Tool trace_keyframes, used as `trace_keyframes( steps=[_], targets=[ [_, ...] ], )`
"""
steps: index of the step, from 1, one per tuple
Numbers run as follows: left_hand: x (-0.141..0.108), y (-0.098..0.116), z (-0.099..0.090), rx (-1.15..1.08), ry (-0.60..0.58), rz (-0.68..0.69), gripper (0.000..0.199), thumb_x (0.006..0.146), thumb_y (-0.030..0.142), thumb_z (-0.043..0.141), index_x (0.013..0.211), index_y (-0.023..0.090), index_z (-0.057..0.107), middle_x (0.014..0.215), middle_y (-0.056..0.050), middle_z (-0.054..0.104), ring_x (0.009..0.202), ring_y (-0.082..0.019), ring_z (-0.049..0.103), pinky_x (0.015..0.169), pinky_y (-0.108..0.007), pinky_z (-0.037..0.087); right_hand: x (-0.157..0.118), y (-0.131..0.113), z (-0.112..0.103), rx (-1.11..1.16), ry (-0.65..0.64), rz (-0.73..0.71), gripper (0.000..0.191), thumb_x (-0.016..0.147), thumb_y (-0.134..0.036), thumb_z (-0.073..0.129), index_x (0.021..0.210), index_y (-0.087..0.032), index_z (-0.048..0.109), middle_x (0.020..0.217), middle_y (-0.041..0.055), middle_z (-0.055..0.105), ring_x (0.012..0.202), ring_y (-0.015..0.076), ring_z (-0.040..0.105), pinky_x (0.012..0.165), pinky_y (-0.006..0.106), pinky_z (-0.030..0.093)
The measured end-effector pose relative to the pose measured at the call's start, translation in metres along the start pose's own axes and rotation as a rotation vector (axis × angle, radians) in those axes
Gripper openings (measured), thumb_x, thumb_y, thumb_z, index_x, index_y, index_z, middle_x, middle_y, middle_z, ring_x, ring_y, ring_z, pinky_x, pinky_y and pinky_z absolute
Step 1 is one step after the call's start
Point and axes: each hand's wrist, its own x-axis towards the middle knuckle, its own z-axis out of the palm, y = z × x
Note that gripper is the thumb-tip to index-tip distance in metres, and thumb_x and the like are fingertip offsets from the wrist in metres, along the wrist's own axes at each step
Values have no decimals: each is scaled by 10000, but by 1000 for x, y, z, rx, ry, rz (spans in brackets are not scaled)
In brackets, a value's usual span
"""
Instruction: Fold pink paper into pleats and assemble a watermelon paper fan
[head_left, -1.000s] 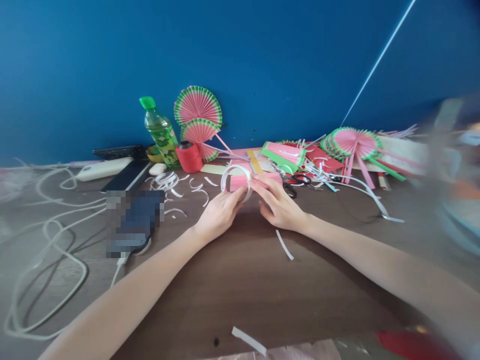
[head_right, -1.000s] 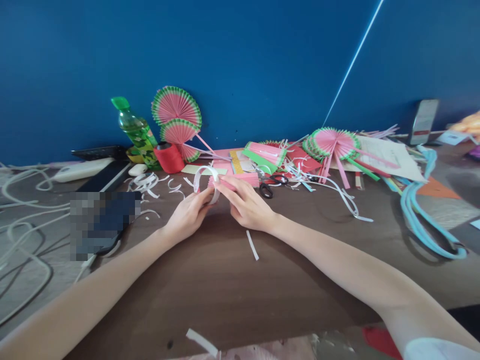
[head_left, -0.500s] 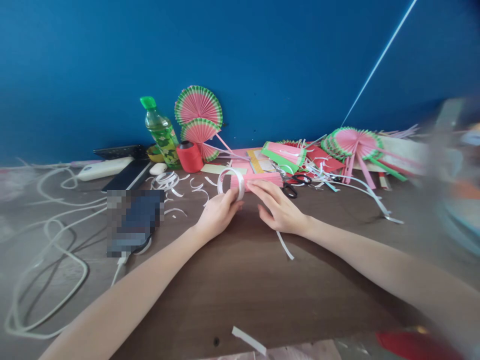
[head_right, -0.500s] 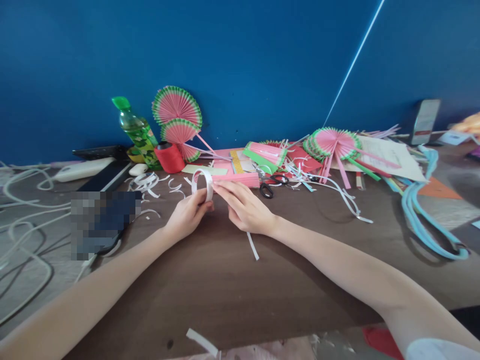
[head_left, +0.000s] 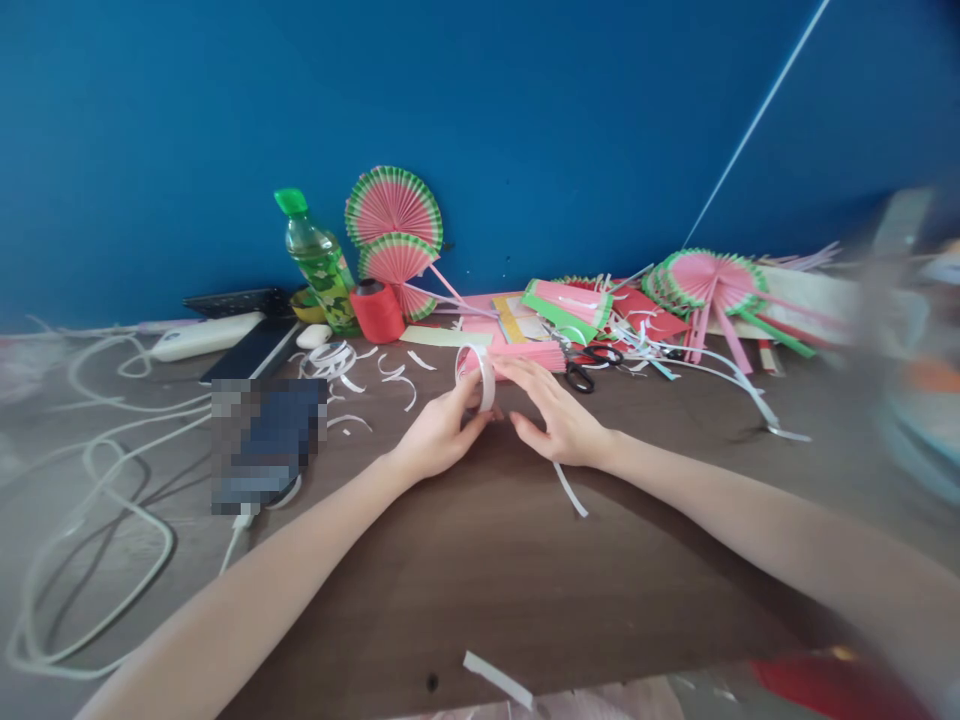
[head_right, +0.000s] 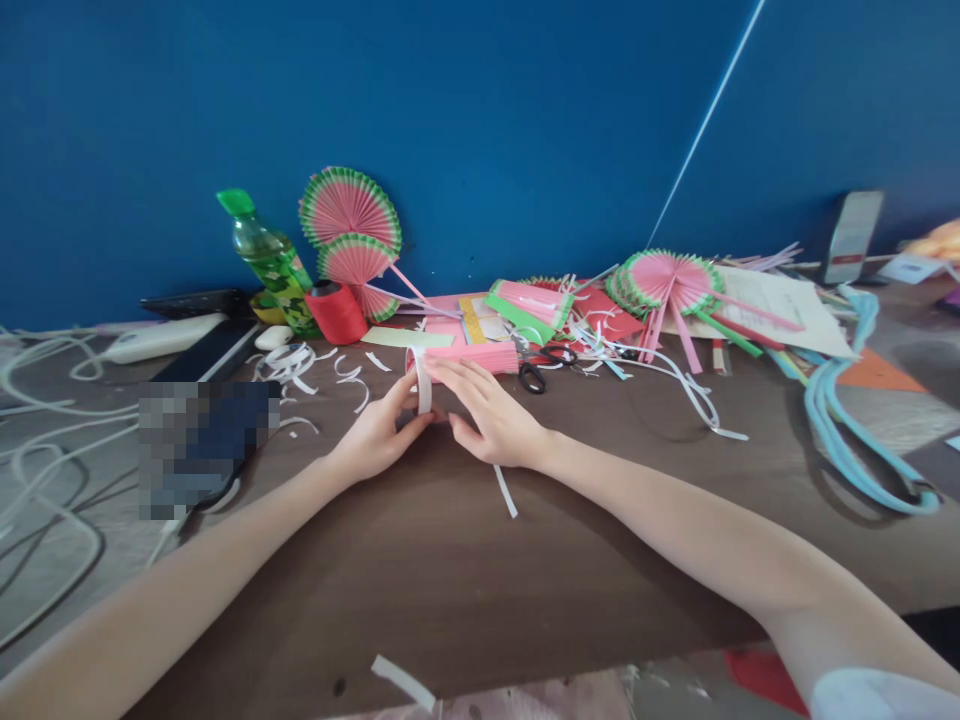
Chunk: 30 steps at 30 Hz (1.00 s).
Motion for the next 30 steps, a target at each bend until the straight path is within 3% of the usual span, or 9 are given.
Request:
trace_keyframes(
  steps=[5,9,16,30],
  targets=[
    [1,-3,-1,120,-4,76,321,830,121,433,1143,188,410,878,-31,696,869,-174,637,823,-332,456,-1,0,-3,58,29,109,640,804,-105,440,1393,-218,217,1359,137,395,1285,250,354,1035,498,360],
    [1,-5,-1,218,10,130,227,829,108,432,1038,192,459,835,-25,685,811,-171,615,792,-334,447,-1,0,-3,62,41,92,617,793,-100,449,1369,-226,266,1319,131,412,1262,248,374,1033,495,360],
    [2,-3,-1,213,14,90,218,870,210,426,1086,187,443,795,-25,672,781,-181,603,724,-320,450,0,-1,-3,55,29,68,559,769,-77,451,1293,-247,364,1280,119,432,1256,257,380,1018,511,368],
    [2,-3,-1,190,11,43,182,859,216,440,1036,183,462,798,-34,671,786,-185,622,725,-332,463,-1,0,-3,111,-4,44,401,775,-61,445,1137,-230,414,1339,127,396,1292,251,345,1008,513,364]
  ],
)
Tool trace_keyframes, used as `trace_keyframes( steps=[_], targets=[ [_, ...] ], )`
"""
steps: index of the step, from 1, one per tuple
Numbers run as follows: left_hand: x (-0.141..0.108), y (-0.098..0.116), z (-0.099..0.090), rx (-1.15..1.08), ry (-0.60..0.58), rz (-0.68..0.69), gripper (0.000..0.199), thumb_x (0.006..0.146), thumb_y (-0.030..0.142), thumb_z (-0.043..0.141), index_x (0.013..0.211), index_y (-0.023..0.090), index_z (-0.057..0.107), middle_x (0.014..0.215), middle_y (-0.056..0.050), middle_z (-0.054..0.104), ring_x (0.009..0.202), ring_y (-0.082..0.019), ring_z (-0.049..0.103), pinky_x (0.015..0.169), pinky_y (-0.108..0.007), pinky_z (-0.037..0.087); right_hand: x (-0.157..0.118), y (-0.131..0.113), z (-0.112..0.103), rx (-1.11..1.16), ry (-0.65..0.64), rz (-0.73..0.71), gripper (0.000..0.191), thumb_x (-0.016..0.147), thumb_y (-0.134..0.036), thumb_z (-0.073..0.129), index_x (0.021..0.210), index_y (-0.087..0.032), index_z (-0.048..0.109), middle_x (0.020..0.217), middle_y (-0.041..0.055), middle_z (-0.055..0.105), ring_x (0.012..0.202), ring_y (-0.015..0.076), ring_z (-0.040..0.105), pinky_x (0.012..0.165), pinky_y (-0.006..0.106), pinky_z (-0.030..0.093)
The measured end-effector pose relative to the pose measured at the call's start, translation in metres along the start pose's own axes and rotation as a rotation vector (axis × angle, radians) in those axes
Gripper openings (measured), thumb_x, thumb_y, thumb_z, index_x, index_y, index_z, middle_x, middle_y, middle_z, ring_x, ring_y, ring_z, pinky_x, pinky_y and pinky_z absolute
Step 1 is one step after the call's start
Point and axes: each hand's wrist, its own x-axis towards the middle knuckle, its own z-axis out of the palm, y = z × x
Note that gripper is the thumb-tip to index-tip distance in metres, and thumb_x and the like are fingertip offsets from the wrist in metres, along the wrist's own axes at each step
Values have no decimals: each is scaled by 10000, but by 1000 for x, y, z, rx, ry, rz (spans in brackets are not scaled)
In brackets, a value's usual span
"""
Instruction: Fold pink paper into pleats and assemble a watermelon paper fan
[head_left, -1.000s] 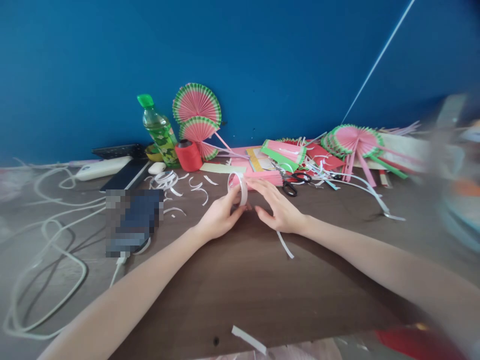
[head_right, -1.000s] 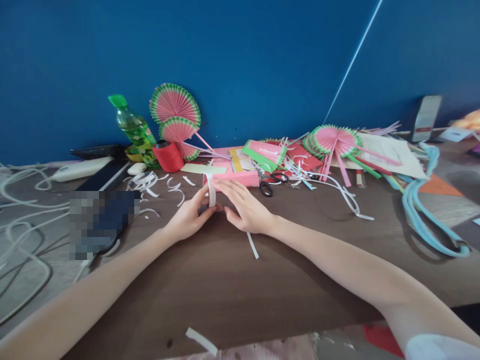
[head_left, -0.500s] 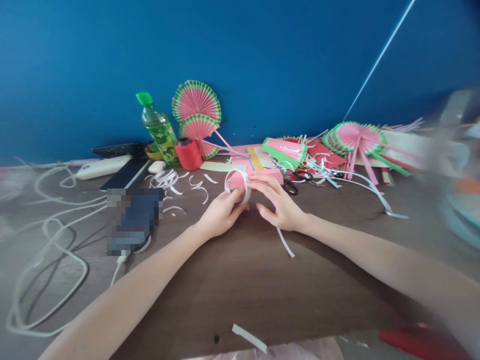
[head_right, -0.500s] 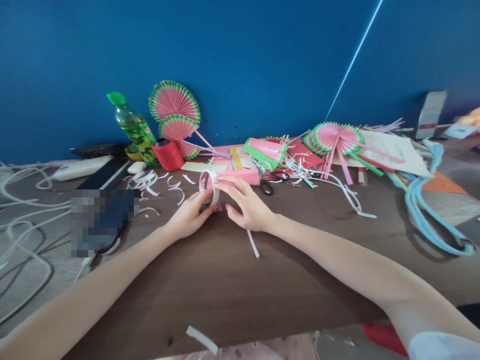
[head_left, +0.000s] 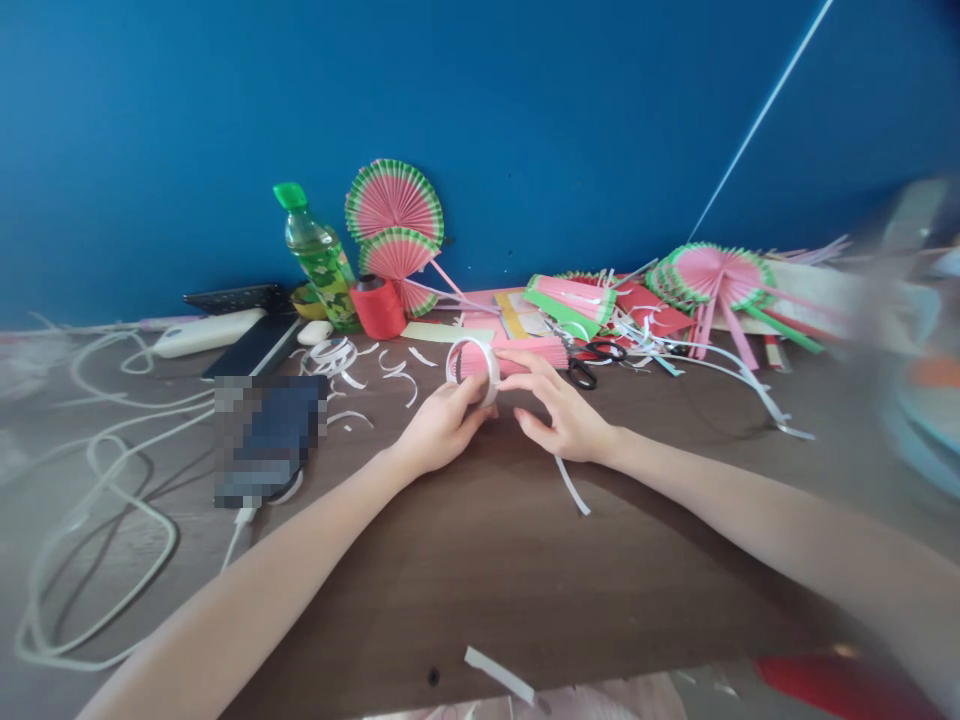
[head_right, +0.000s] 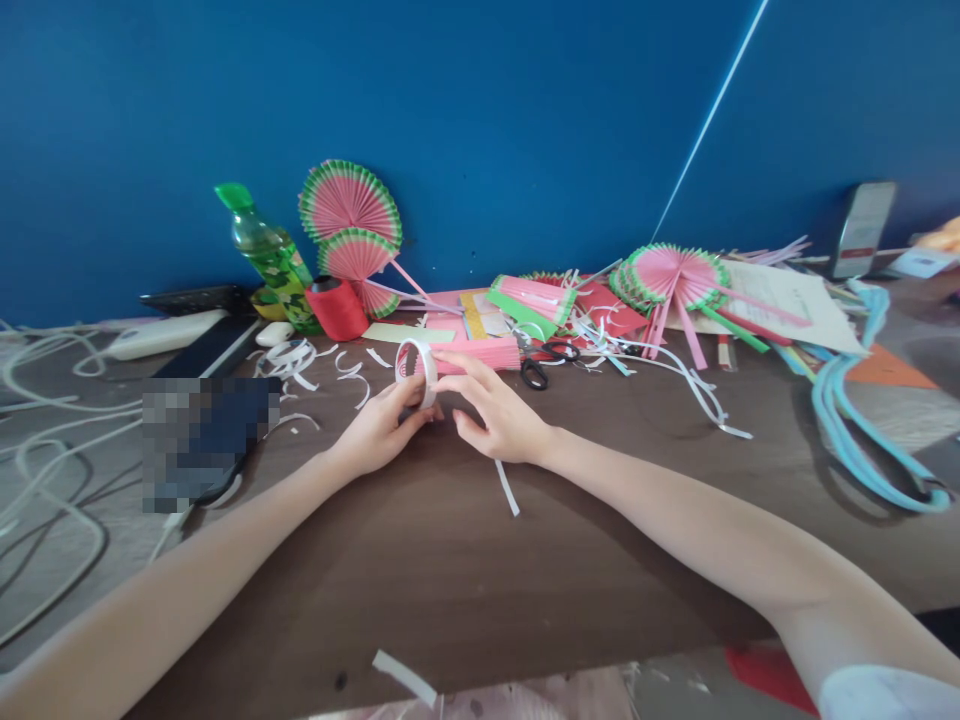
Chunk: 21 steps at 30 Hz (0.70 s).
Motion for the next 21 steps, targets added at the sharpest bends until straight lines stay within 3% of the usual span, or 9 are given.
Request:
trace_keyframes(
  steps=[4,8,15,21],
  targets=[
    [0,2,-1,-82,-18,-67,176,858,222,443,1029,189,467,819,-24,686,788,-169,647,731,-310,476,0,1,1,-26,27,-21,358,779,-68,446,1091,-240,407,1339,123,402,1280,259,363,965,519,392],
    [1,4,-3,-155,-3,-132,154,866,227,441,1016,204,469,821,4,696,773,-139,662,738,-270,484,-1,0,2,-49,48,-88,350,783,-79,453,1092,-236,409,1225,116,506,1183,232,464,923,463,430],
    [1,3,-2,-252,32,-192,144,850,260,489,983,209,467,830,12,713,759,-133,669,767,-275,491,1,-5,0,-43,79,-176,454,783,-65,458,1195,-227,361,1148,112,538,1147,216,485,918,433,452],
    [2,1,-2,-462,10,-266,162,855,339,488,886,184,524,872,-33,711,782,-144,667,791,-296,493,1,-6,0,3,115,-81,532,804,-95,448,1292,-239,294,1266,118,474,1235,245,416,990,501,400]
  ],
)
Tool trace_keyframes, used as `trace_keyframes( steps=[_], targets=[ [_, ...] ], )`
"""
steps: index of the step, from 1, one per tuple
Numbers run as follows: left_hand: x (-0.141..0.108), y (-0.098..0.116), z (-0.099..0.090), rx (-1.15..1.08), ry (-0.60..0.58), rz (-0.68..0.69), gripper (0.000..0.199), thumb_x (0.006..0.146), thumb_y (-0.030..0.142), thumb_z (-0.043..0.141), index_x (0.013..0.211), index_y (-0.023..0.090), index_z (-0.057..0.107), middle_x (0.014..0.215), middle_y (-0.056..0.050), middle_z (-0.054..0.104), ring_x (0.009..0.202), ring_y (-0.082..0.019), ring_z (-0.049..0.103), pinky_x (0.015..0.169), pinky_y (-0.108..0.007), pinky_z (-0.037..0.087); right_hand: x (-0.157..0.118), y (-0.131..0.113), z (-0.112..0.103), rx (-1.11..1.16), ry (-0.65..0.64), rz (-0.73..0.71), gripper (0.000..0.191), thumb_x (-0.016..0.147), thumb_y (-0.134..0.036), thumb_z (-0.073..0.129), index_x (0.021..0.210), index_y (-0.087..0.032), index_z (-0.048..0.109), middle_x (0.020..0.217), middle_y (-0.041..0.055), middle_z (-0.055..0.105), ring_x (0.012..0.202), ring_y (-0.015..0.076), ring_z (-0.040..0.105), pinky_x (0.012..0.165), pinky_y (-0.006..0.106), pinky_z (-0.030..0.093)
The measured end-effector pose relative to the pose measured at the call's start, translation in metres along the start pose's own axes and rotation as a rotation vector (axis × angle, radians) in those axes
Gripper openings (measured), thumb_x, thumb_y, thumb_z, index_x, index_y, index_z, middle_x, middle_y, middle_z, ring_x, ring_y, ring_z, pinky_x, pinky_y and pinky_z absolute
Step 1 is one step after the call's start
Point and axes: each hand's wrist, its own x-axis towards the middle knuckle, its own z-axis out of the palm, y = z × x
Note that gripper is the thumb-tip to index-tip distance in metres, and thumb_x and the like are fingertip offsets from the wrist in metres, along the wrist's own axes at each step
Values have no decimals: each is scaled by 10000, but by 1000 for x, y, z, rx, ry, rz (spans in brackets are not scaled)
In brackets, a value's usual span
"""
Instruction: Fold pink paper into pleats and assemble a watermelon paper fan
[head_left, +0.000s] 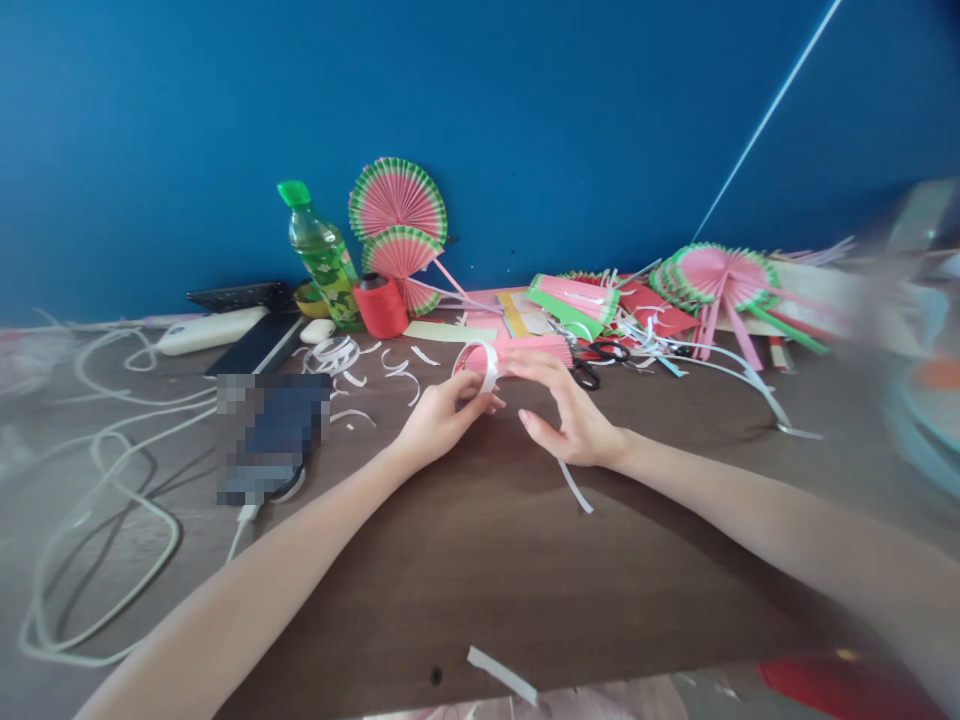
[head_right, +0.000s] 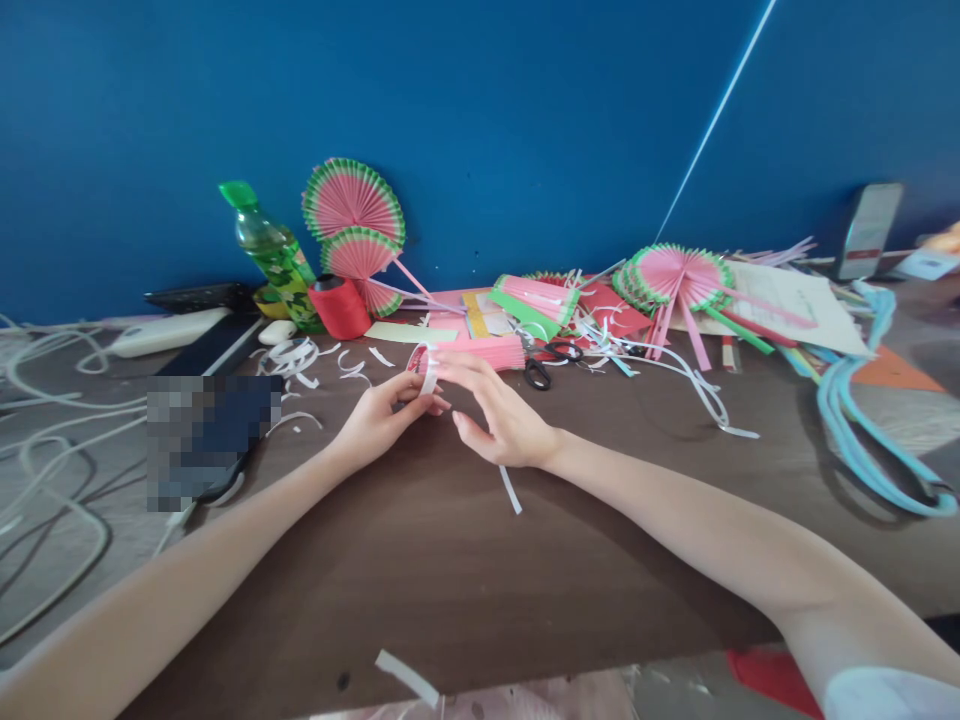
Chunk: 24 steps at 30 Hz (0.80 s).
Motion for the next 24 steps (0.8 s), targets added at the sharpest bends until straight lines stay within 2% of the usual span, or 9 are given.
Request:
trace_keyframes(
  steps=[3,7,9,11,15,18,22,24],
  targets=[
    [1,3,1,-121,14,-42,168,846,339,503,892,178,489,902,-60,710,803,-156,669,812,-317,492,0,2,1,62,58,101,509,815,-125,455,1289,-251,318,1329,109,415,1274,260,374,1034,524,348],
    [0,9,5,-180,-10,-36,179,833,270,522,962,181,435,966,-74,700,807,-154,670,812,-320,489,2,6,3,284,137,248,515,848,-139,418,1323,-273,268,1388,105,321,1211,233,464,1008,472,401],
    [-1,11,7,-182,-31,-26,211,835,245,513,1005,182,406,996,-80,692,813,-155,669,786,-314,490,4,7,4,335,180,308,504,855,-150,426,1322,-273,277,1364,107,344,1167,221,505,989,455,420],
    [-2,12,8,-157,-38,-28,217,838,247,506,1015,183,396,999,-80,691,838,-163,666,770,-310,484,6,6,4,312,175,349,447,855,-175,459,1283,-258,360,1292,102,420,1130,212,523,968,435,436],
    [-5,13,9,-56,-49,-39,229,837,265,507,1033,193,412,854,-34,710,868,-179,657,771,-317,465,11,1,3,167,119,345,229,841,-216,530,1066,-239,567,1103,72,569,1082,205,530,942,417,444],
    [-5,13,11,-48,-33,-50,228,824,245,518,1009,201,392,809,-17,699,800,-167,660,719,-302,469,15,-5,1,119,150,309,59,824,-193,565,855,-226,604,919,38,622,962,180,570,875,372,472],
    [-4,11,15,-190,71,-58,366,754,225,607,978,221,318,963,-34,665,710,-140,666,690,-295,493,20,-10,-2,141,185,282,79,827,-154,554,784,-216,581,817,17,618,844,149,574,773,309,491],
    [-4,12,16,-257,93,-70,417,718,217,644,949,230,298,949,-19,655,682,-136,668,692,-300,508,22,-11,-3,162,193,288,81,829,-150,546,788,-214,576,810,16,609,816,143,570,732,293,495]
  ],
)
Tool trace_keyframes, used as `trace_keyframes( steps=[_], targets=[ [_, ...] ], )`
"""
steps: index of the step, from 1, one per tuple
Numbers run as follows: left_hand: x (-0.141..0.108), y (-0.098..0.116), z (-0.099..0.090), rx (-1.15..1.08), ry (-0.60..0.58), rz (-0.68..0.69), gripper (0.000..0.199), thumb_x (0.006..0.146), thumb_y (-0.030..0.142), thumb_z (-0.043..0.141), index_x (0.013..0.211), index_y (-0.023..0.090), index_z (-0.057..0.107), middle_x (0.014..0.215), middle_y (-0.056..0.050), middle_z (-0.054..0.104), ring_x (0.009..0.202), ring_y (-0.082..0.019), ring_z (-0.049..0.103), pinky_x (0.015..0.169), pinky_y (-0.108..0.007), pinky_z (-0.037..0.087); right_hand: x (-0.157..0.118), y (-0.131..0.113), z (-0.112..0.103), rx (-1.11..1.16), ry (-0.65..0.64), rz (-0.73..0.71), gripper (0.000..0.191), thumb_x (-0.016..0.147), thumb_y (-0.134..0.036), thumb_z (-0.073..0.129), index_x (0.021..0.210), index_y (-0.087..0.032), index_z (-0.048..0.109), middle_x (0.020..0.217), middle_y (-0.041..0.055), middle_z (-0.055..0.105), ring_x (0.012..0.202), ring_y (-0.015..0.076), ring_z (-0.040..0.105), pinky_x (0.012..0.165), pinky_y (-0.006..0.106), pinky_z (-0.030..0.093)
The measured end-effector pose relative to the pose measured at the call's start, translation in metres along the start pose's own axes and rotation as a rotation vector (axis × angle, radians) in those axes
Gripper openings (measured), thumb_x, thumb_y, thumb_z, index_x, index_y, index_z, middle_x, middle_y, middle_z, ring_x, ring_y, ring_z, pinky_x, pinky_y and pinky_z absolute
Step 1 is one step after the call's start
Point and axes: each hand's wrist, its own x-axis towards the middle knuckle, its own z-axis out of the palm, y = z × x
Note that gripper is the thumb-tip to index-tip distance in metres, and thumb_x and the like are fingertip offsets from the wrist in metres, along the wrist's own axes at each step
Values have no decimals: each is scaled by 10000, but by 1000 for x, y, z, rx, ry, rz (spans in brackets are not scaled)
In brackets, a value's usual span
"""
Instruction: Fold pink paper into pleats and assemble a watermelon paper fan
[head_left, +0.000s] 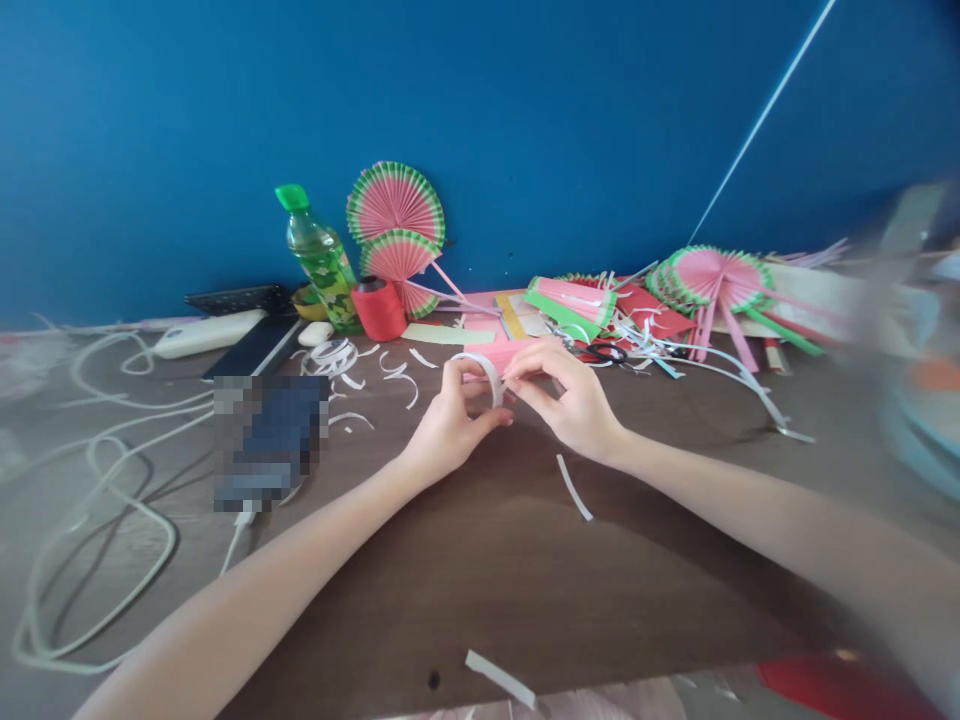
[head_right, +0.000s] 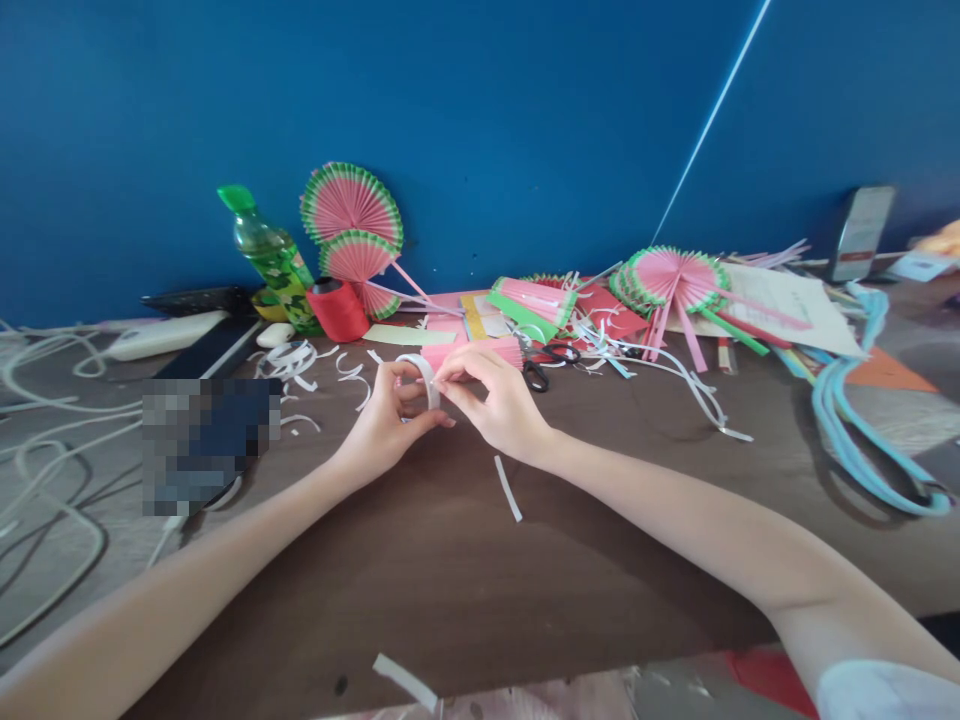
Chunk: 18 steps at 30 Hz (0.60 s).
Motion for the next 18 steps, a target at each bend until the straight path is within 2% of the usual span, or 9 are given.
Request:
trace_keyframes(
  steps=[3,5,9,13,16,18],
  targets=[
    [-1,5,1,-53,-2,-8,404,739,195,616,976,239,291,905,7,646,660,-132,674,670,-285,518,1,0,-1,30,6,26,71,835,-156,540,803,-210,573,814,16,594,799,133,566,703,276,499],
    [-2,9,0,-33,-33,3,318,773,187,569,983,234,336,905,12,635,663,-127,675,657,-266,516,1,-1,-1,37,7,36,64,841,-168,536,812,-209,575,829,19,588,806,131,566,697,271,502],
    [-3,18,2,-14,-73,1,129,804,217,538,878,201,434,917,0,622,695,-122,670,679,-261,515,2,-5,-4,17,26,43,77,856,-194,518,831,-214,588,857,23,584,820,130,571,679,265,508],
    [-3,26,5,-140,-48,-29,157,800,244,555,883,201,428,831,-2,629,717,-136,661,590,-230,512,5,-10,-6,39,22,63,123,865,-210,503,930,-244,602,943,23,590,872,137,588,713,276,519],
    [-3,32,6,-252,-47,-59,178,789,225,564,885,197,416,843,-6,625,714,-134,661,554,-209,512,5,-9,-5,177,18,163,234,867,-230,499,1093,-275,540,1068,35,555,911,147,602,740,298,534],
    [-2,35,6,-290,-41,-65,196,783,212,570,900,198,414,862,-6,617,715,-129,660,562,-207,520,5,-7,-3,252,24,223,250,860,-236,512,1108,-268,512,1072,40,551,930,156,603,780,325,532]
  ],
)
